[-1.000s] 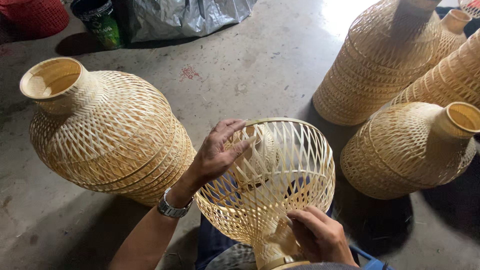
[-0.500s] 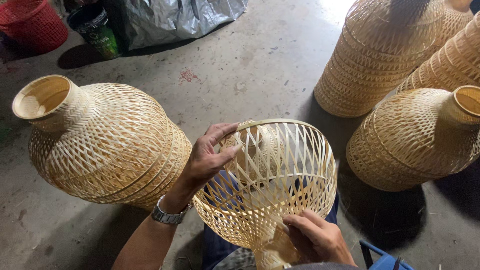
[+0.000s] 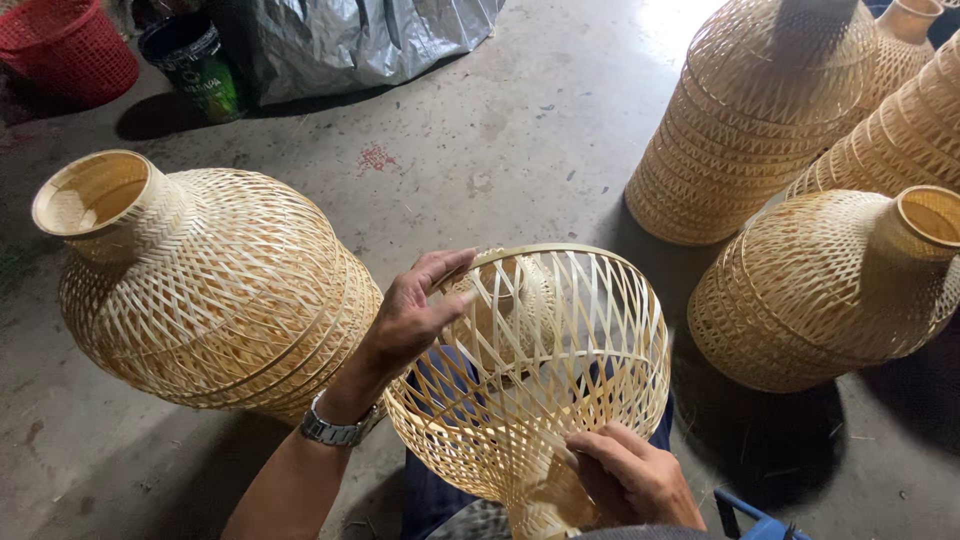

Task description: The person weaves thin bamboo strips into a partially completed basket structure, securing the ends and shaping the vessel by hand.

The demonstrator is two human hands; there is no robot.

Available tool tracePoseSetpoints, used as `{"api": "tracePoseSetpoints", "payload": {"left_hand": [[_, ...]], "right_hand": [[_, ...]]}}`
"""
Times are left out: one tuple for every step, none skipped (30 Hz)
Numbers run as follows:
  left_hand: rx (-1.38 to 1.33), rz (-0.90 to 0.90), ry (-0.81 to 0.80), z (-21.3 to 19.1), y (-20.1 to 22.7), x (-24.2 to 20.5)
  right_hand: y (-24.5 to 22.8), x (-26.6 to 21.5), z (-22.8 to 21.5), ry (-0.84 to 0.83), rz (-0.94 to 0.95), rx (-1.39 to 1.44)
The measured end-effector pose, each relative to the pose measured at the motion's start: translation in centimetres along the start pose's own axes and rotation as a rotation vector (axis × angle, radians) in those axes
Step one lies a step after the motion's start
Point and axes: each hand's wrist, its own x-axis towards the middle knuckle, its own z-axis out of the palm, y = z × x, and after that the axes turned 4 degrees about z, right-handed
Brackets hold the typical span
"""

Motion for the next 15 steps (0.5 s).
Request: {"api": "tracePoseSetpoints", "payload": {"left_hand": [[-0.001,0.003,0.002,-0.1,-0.3,0.2],[0.008,-0.038,0.038,-0.3,-0.7,0.6],[0.017,-0.08,0.076,-0.5,-1.2,0.8],[0.015,-0.078,0.08,-0.6,-1.7,1.2],[0.017,-0.133,0.077,-0.4,-2.1,1.8],[0.019,-0.187,0.073,-0.3,-2.3,2.1],[0.018,-0.181,0.076,-0.2,-2.4,2.3],[-0.092,-0.177,0.113,-0.1,-2.3,2.5],[-0.201,-0.173,0.147,-0.1,-2.0,2.7],[-0.202,-0.166,0.148,-0.2,-1.5,2.9],[-0.233,-0.093,0.132,-0.7,-0.9,3.1],[-0.264,-0.021,0.116,-1.0,-0.3,3.1],[-0.264,-0.011,0.119,-1.2,0.5,3.2],[-0.24,0.035,0.115,-1.2,1.2,3.3],[-0.214,0.083,0.108,-1.2,1.9,3.5]], "right_hand": [[0.1,0.0,-0.1,0.007,-0.013,0.01],[0.1,-0.1,-0.1,0.014,-0.026,0.019],[0.1,0.0,-0.1,0.012,-0.029,0.017],[0.1,0.0,0.0,0.023,-0.043,-0.004],[0.1,0.1,-0.1,0.035,-0.058,-0.024],[0.0,0.1,-0.3,0.033,-0.063,-0.026],[-0.3,0.1,-0.5,0.05,-0.098,-0.028],[-0.5,0.1,-0.9,0.068,-0.133,-0.029],[-0.7,0.0,-1.2,0.07,-0.139,-0.033],[-0.9,-0.1,-1.6,0.151,-0.162,0.011],[-0.9,-0.1,-1.8,0.228,-0.186,0.056],[-0.8,-0.2,-1.9,0.227,-0.192,0.053],[-0.7,-0.5,-2.0,0.326,-0.075,0.035],[-0.5,-0.8,-2.1,0.422,0.044,0.019],[0.0,-0.9,-2.0,0.426,0.033,0.016]]}}
